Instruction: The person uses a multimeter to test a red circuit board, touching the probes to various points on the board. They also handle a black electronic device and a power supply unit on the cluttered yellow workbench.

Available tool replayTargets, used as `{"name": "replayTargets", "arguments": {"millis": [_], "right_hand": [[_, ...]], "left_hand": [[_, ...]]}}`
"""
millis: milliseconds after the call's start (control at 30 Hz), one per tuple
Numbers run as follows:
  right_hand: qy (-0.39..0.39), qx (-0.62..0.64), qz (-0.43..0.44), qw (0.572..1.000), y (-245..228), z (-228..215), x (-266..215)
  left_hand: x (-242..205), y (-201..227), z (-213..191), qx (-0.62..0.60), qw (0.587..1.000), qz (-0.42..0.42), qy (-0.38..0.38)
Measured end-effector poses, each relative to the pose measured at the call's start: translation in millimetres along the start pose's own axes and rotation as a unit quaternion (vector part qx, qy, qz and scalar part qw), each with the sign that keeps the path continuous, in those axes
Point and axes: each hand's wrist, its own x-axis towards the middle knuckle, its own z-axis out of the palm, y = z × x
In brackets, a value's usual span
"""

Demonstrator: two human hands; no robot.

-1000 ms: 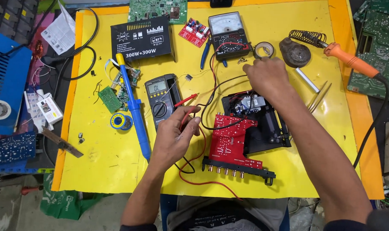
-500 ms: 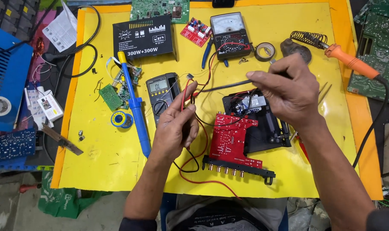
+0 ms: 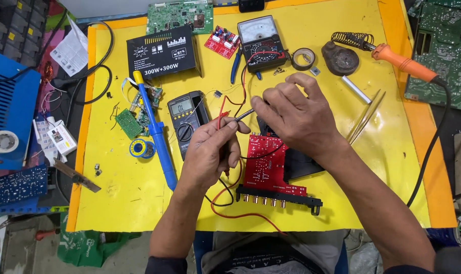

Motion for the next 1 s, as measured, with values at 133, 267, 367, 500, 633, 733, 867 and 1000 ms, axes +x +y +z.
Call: {"name": "replayTargets", "arguments": {"millis": [133,267,367,500,633,733,867,1000], "right_hand": [[0.015,-0.026,0.062,0.998,8.3,30.2,-31.2],[-0.120,-0.075,0.163,0.976,2.4,30.3,-52.6],[-0.123,-0.019,0.243,0.962,-6.7,32.1,-58.1],[0.108,0.285,0.385,0.871,-24.0,21.9,-30.8],[0.139,0.354,0.404,0.832,-38.1,42.5,-16.7],[0.122,0.408,0.409,0.807,-51.2,53.9,-7.3],[0.017,0.500,0.425,0.754,-65.0,60.0,-4.9],[-0.095,0.600,0.386,0.694,-47.1,61.9,-14.0]], "left_hand": [[4.1,-20.9,-10.5,-0.092,0.994,0.061,-0.011],[8.4,-27.3,-15.2,-0.146,0.988,0.038,-0.016],[6.2,-25.7,-17.5,-0.188,0.981,0.020,-0.038],[2.4,-25.9,-22.8,-0.209,0.977,0.009,-0.037],[-2.0,-28.9,-24.2,-0.210,0.977,-0.004,-0.043],[-4.3,-27.6,-20.8,-0.222,0.974,-0.015,-0.051],[-3.9,-17.8,-20.7,-0.227,0.972,-0.016,-0.064],[3.0,-5.0,-36.7,-0.191,0.978,0.010,-0.084]]}}
